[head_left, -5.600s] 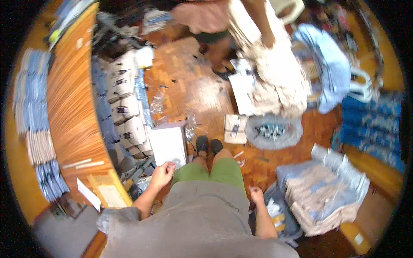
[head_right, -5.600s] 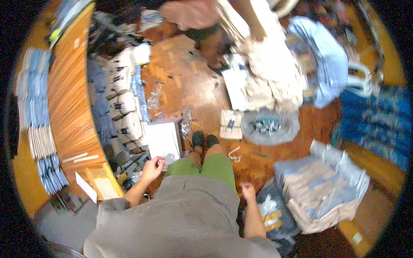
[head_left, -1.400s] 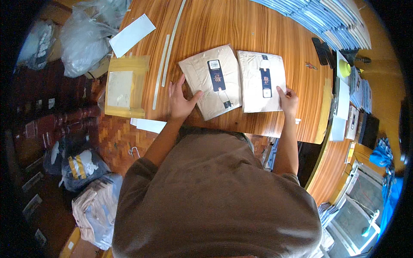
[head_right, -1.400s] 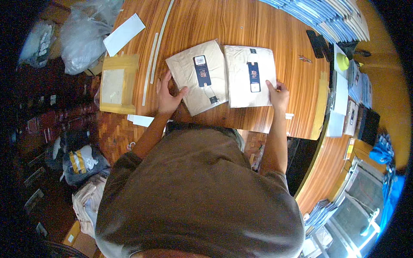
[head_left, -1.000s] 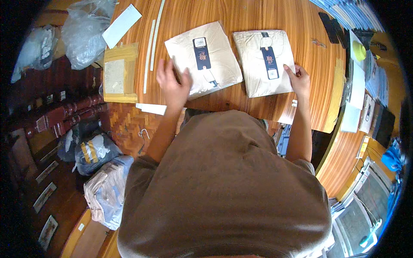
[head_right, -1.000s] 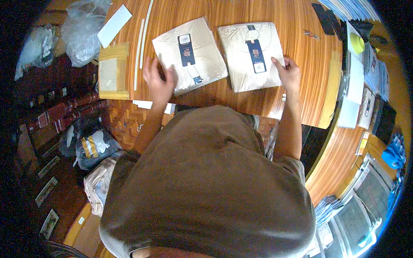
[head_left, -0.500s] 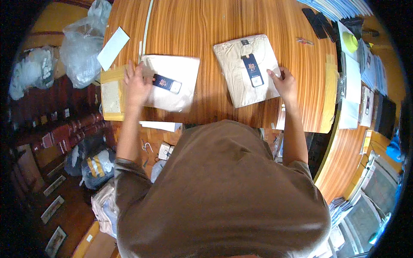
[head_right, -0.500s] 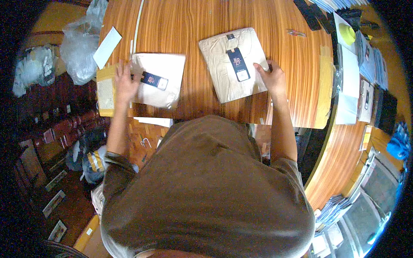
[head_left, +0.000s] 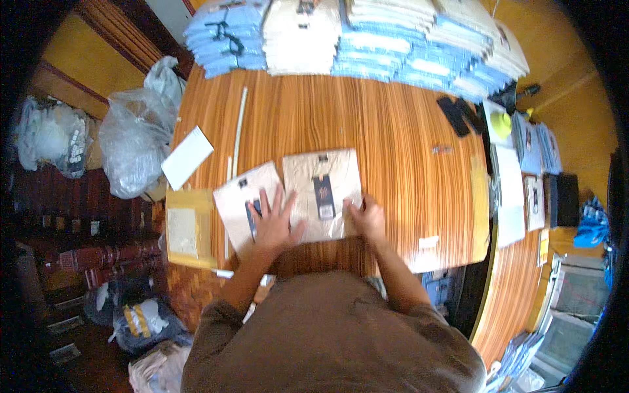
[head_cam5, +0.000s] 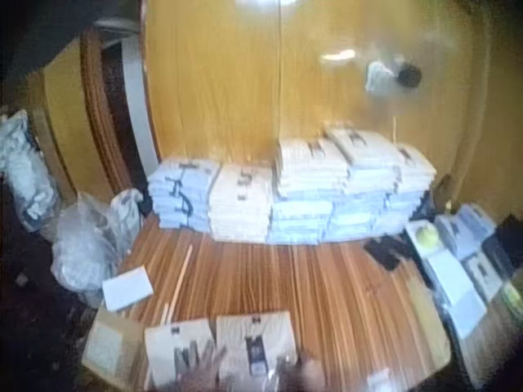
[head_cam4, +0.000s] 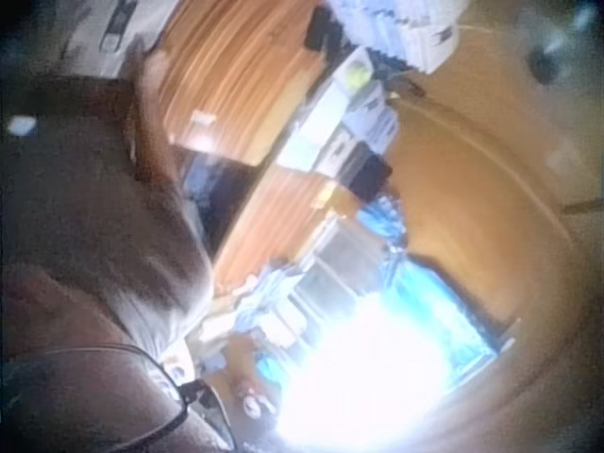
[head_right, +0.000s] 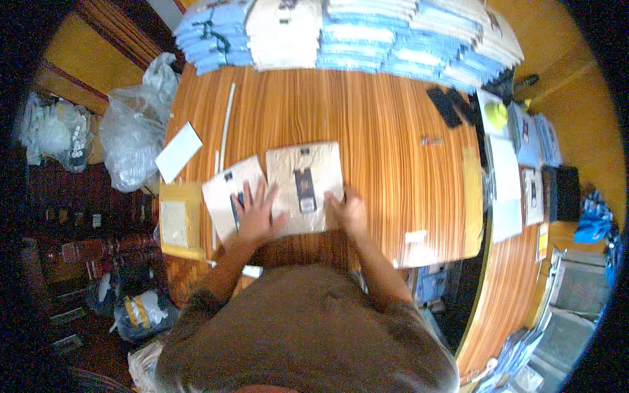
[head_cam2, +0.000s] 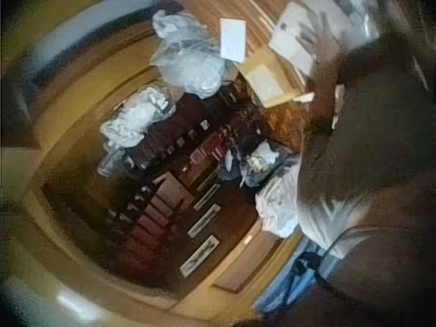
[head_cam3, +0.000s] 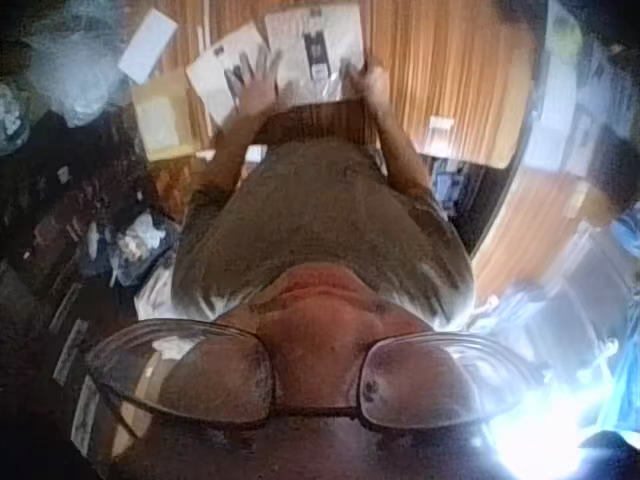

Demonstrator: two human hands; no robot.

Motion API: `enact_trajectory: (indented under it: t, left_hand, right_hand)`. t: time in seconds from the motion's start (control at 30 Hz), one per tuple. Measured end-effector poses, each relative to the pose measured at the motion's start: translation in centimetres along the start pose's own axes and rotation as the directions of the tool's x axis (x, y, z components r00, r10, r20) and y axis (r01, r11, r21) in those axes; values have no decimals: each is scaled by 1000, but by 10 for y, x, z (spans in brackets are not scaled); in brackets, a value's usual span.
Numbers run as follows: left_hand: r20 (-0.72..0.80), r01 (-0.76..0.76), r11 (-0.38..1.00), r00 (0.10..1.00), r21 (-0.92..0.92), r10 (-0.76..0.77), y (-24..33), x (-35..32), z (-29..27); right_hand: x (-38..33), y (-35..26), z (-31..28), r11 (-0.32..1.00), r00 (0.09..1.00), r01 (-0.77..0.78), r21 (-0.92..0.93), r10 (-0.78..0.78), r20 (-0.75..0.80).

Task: The person bundles multiple packaged shirts together using a black strap, tightening and securing the strap by hand before placing the bundle aside and arranging other individual packaged shirts on a wooden table.

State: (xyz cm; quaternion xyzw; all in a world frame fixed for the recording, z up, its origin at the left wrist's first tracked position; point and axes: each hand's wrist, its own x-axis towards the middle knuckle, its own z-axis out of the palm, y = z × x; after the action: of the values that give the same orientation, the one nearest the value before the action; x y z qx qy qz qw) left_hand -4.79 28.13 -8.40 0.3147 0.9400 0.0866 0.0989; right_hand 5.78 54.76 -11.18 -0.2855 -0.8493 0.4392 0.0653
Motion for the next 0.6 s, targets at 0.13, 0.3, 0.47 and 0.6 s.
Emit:
enact_trajectory:
  t: [0.13,0.3,0.47,0.6]
  left_hand:
    - [-161,-48,992,985,120,67,-30,-1,9]
    - [-159,-76,994,983,82,88,-49,0,6]
    - [-48,-67,997,996,44,69,-45,4,0]
    - [-100,-60,997,993,-44,55,-44,3,-10]
  right_hand:
    - [18,-46,-2,880,968,69,-471,56,246]
    - [147,-150,-10,738,890,356,-573,-455,-35]
    - [338,-243,-11,541,580,575,-614,-798,-160]
    - [400,-250,0,306,508,543,-782,-861,16]
